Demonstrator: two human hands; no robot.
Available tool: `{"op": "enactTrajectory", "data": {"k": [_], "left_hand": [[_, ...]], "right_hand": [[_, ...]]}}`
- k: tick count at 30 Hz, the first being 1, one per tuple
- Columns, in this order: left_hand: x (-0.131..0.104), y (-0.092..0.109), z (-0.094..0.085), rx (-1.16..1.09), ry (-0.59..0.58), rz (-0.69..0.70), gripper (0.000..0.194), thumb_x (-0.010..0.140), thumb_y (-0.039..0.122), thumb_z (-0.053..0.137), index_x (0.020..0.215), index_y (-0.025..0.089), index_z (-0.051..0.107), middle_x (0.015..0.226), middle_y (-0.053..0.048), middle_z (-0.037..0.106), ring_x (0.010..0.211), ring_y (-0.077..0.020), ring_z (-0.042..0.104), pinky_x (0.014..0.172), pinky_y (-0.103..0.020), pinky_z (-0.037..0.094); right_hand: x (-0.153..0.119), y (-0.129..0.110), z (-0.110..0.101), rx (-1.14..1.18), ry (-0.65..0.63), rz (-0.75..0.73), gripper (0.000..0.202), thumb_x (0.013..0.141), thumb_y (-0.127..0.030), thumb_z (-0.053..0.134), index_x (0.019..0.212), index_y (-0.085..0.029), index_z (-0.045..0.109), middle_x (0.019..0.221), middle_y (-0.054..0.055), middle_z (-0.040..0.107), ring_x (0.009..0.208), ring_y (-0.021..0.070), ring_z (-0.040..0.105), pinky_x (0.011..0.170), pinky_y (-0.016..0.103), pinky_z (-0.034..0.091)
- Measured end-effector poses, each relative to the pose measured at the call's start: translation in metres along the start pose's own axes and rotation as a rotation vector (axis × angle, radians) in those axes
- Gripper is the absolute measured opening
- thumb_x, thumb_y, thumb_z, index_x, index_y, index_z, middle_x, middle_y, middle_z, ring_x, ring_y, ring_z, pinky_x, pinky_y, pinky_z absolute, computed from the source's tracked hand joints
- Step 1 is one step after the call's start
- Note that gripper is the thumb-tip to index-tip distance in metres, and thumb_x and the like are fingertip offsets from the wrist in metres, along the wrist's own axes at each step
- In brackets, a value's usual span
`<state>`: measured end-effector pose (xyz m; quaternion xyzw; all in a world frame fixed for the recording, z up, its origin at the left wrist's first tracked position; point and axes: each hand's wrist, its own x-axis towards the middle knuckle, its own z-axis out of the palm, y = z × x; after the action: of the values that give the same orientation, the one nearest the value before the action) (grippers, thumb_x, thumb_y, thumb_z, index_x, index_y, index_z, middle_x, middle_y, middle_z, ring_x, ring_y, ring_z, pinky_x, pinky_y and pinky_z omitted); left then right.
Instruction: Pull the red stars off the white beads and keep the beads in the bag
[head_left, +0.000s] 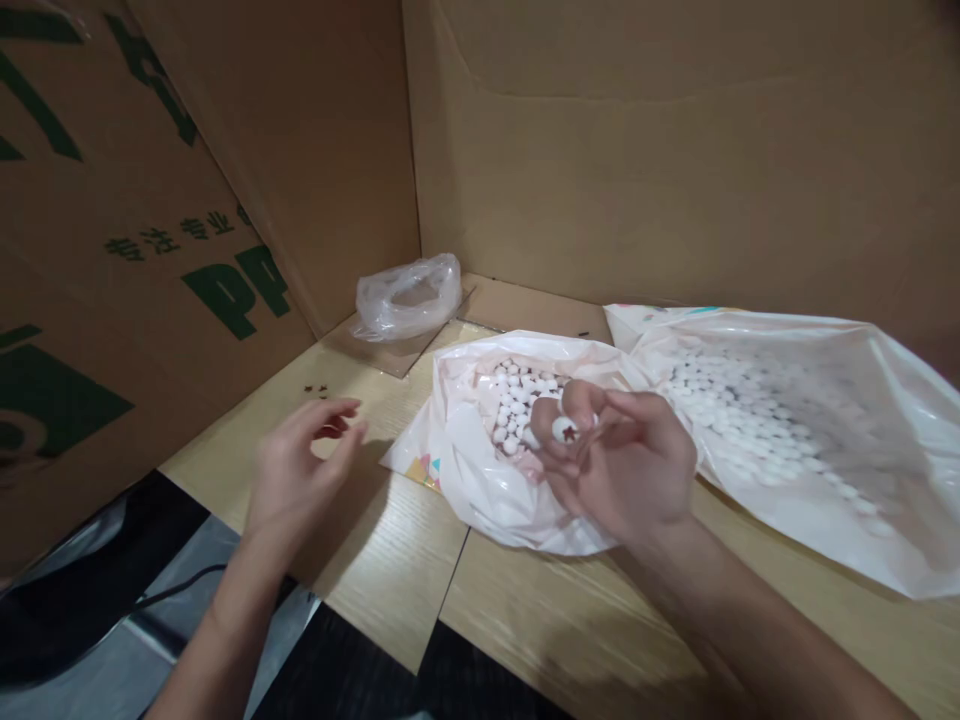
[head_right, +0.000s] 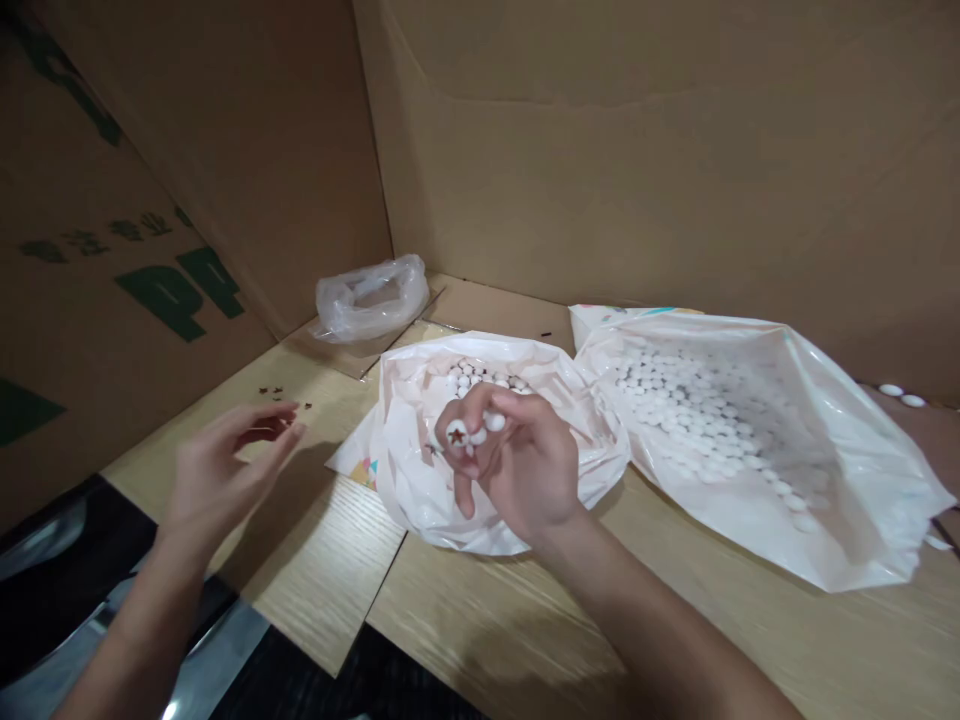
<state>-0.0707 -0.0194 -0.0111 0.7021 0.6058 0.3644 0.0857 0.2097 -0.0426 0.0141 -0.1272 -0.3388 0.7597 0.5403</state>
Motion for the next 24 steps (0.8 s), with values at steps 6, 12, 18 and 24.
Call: {"op": "enactTrajectory", "data": {"k": [6, 12, 18, 24], "left_hand": [[0.018, -0.041, 0.003, 0.238, -0.088, -0.193, 0.028, 0.078, 0.039, 0.058, 0.083, 0.015, 0.070, 0.081, -0.010, 0.069, 0.071, -0.0227, 0.061, 0.066, -0.032, 0.044], [0.022, -0.045, 0.008, 0.221, -0.086, -0.191, 0.025, 0.076, 0.037, 0.056, 0.076, 0.016, 0.069, 0.086, -0.011, 0.069, 0.076, -0.0231, 0.060, 0.072, -0.033, 0.043], [0.016, -0.044, 0.006, 0.088, -0.096, -0.219, 0.029, 0.075, 0.042, 0.058, 0.082, 0.017, 0.071, 0.088, -0.008, 0.072, 0.077, -0.0223, 0.063, 0.073, -0.032, 0.046], [-0.007, -0.002, 0.010, -0.226, -0.174, -0.178, 0.032, 0.074, 0.048, 0.069, 0.083, 0.018, 0.072, 0.085, -0.005, 0.071, 0.078, -0.0171, 0.065, 0.069, -0.023, 0.051]], "right_hand": [[0.005, 0.003, -0.002, 0.049, 0.205, -0.015, 0.022, 0.076, -0.036, 0.056, 0.068, -0.016, 0.061, 0.062, 0.002, 0.052, 0.046, 0.0101, 0.044, 0.034, 0.022, 0.046], [0.006, 0.002, -0.004, 0.097, 0.201, 0.010, 0.023, 0.075, -0.037, 0.060, 0.067, -0.016, 0.064, 0.062, 0.002, 0.054, 0.045, 0.0093, 0.046, 0.035, 0.020, 0.046], [0.005, 0.000, -0.010, 0.173, 0.051, 0.057, 0.024, 0.077, -0.038, 0.059, 0.066, -0.018, 0.065, 0.063, 0.002, 0.056, 0.046, 0.0099, 0.046, 0.033, 0.020, 0.044], [0.007, 0.000, -0.004, 0.079, 0.183, -0.056, 0.022, 0.075, -0.035, 0.057, 0.070, -0.016, 0.064, 0.064, 0.003, 0.052, 0.052, 0.0107, 0.047, 0.037, 0.018, 0.045]]}}
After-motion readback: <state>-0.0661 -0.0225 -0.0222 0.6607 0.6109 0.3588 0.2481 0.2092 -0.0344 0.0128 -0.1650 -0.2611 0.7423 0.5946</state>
